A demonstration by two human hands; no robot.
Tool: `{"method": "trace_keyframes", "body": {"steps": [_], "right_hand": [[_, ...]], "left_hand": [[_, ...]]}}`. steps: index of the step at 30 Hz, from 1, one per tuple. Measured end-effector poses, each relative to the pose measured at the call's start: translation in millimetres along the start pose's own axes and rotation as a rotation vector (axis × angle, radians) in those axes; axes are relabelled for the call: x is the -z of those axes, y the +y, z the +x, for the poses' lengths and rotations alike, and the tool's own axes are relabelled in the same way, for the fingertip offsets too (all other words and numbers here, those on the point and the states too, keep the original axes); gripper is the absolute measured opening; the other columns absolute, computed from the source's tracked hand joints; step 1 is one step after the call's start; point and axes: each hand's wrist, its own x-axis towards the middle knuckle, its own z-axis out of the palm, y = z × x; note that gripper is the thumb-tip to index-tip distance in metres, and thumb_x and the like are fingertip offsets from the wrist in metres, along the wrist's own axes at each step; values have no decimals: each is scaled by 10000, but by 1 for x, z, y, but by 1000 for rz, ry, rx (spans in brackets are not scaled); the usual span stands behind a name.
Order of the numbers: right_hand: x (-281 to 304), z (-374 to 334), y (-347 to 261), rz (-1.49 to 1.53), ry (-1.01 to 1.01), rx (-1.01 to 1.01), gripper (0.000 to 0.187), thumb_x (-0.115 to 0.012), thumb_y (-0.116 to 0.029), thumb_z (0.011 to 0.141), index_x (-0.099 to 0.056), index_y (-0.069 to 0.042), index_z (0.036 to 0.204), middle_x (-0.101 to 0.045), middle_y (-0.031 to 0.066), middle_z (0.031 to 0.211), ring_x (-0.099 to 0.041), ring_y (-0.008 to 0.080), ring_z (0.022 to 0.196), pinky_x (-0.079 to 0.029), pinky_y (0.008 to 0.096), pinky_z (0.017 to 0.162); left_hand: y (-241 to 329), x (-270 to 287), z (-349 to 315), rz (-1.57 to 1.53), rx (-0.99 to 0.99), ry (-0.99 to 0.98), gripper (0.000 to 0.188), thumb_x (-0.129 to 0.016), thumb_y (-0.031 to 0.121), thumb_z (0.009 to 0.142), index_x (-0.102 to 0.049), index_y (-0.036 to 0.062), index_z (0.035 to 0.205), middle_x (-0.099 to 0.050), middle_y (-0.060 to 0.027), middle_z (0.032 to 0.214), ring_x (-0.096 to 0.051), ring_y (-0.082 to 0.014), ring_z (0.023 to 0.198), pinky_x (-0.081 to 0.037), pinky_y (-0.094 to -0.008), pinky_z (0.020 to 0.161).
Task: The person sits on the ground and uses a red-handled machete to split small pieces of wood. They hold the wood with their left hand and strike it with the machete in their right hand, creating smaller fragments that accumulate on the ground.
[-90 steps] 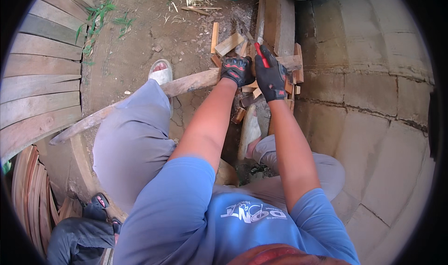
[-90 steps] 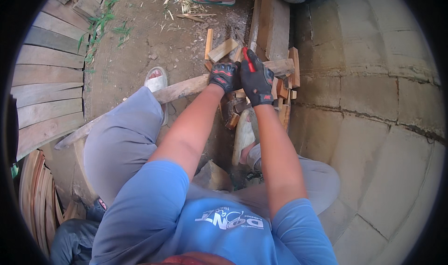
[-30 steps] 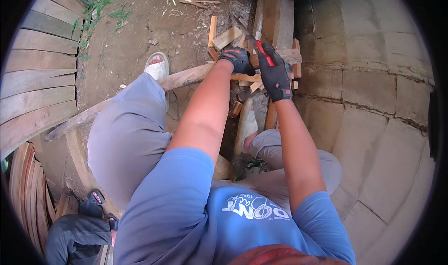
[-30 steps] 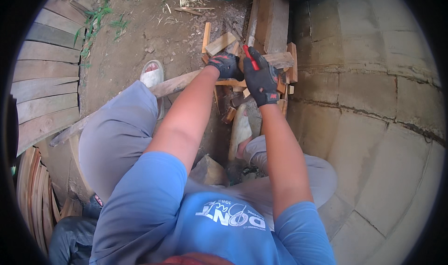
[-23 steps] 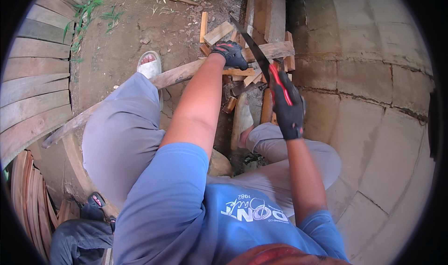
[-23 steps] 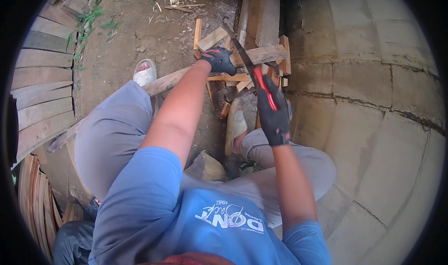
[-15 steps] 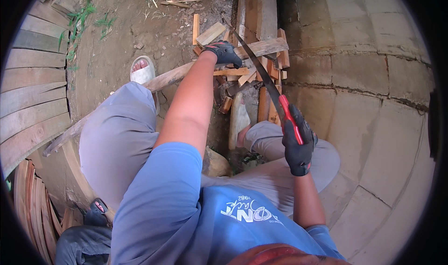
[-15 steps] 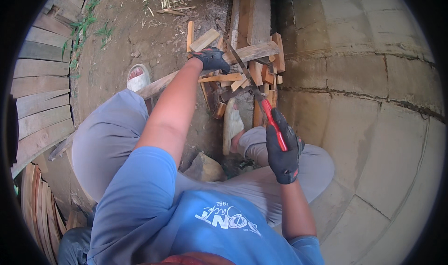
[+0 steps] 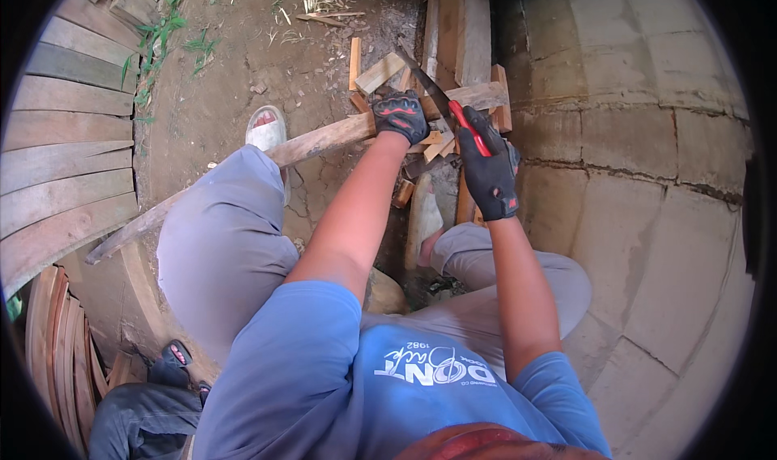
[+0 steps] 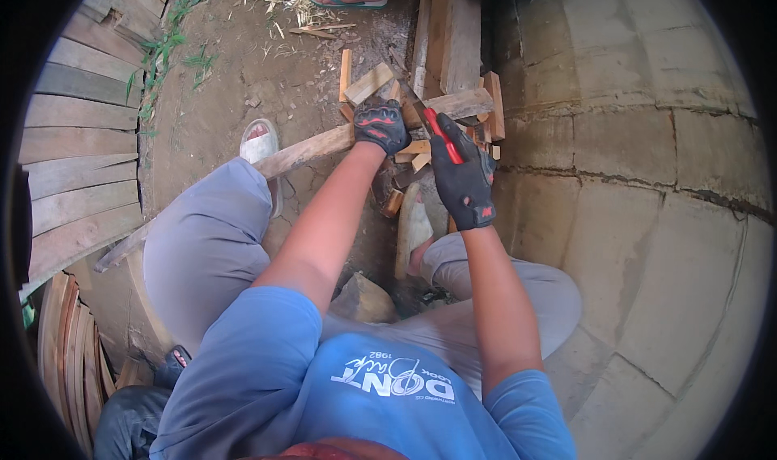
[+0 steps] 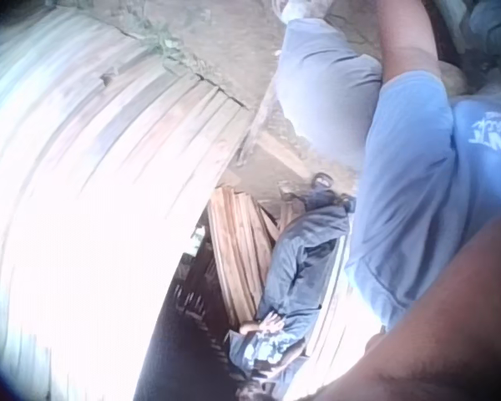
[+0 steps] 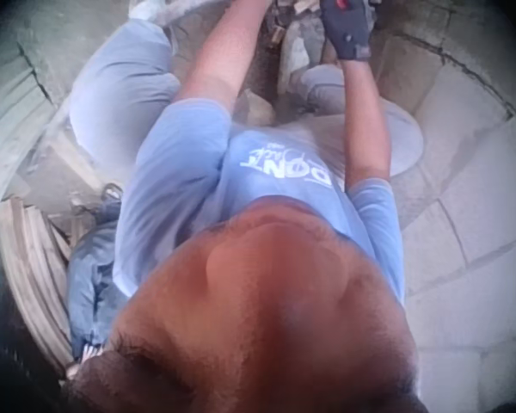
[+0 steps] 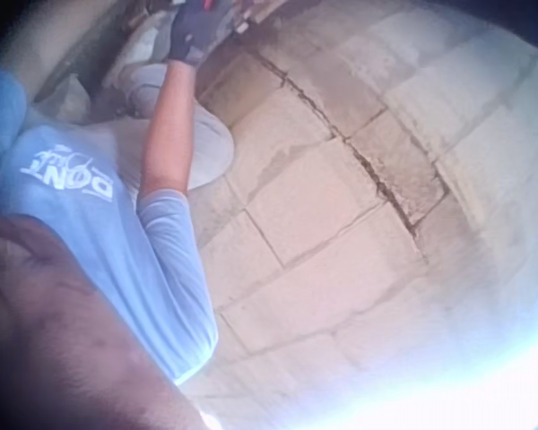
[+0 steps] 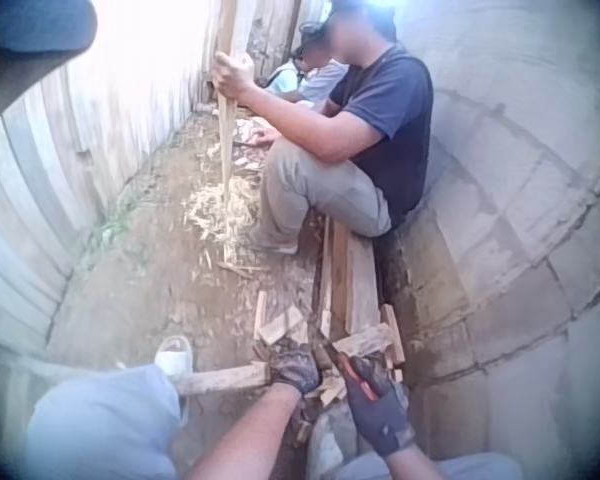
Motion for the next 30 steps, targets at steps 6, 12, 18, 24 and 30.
{"method": "trace_keyframes", "body": {"steps": [6, 12, 18, 24, 30], "right_hand": [[-6, -2, 9, 65, 58, 23, 406, -676, -304, 1043, -724, -114, 1398, -753, 208, 1295, -716, 374, 1225, -559, 423, 1025], [1, 6, 13, 48, 10, 30, 409, -681, -299, 1039, -720, -113, 1401, -750, 201, 1310, -716, 359, 1236, -547, 417, 1052], [33, -18, 21, 19, -27, 85, 411, -672, -293, 1043, -711, -117, 1412, -749, 195, 1316, -713, 364, 1236, -539, 420, 1051], [134, -138, -27, -41, -93, -282, 399, -679, -246, 1045, -709, -72, 1402, -766, 193, 1288, -750, 342, 1181, -568, 425, 1004], [146, -148, -34, -109, -29, -157, 413, -701, -197, 1037, -695, -26, 1413, -778, 154, 1214, -738, 254, 1001, -572, 381, 892]], "left_hand": [[18, -27, -15, 194, 33, 401, 251, -602, 208, 939, -755, 114, 1115, -763, -125, 1076, -733, -313, 1107, -520, -512, 1012], [2, -7, 3, 79, -67, 63, 303, -602, 240, 920, -784, 70, 1092, -786, -193, 1170, -754, -355, 1130, -586, -494, 956], [-6, 1, 23, 4, -151, -135, 425, -588, 246, 879, -764, -8, 1172, -749, -270, 1245, -733, -406, 1168, -580, -476, 1016], [-14, 9, 25, -16, -127, -217, 441, -605, 286, 858, -791, 21, 1157, -762, -235, 1242, -742, -388, 1155, -583, -474, 1002], [-11, 14, 23, -26, -127, -212, 424, -612, 277, 856, -804, 35, 1146, -774, -222, 1212, -752, -388, 1122, -589, -472, 985]]}}
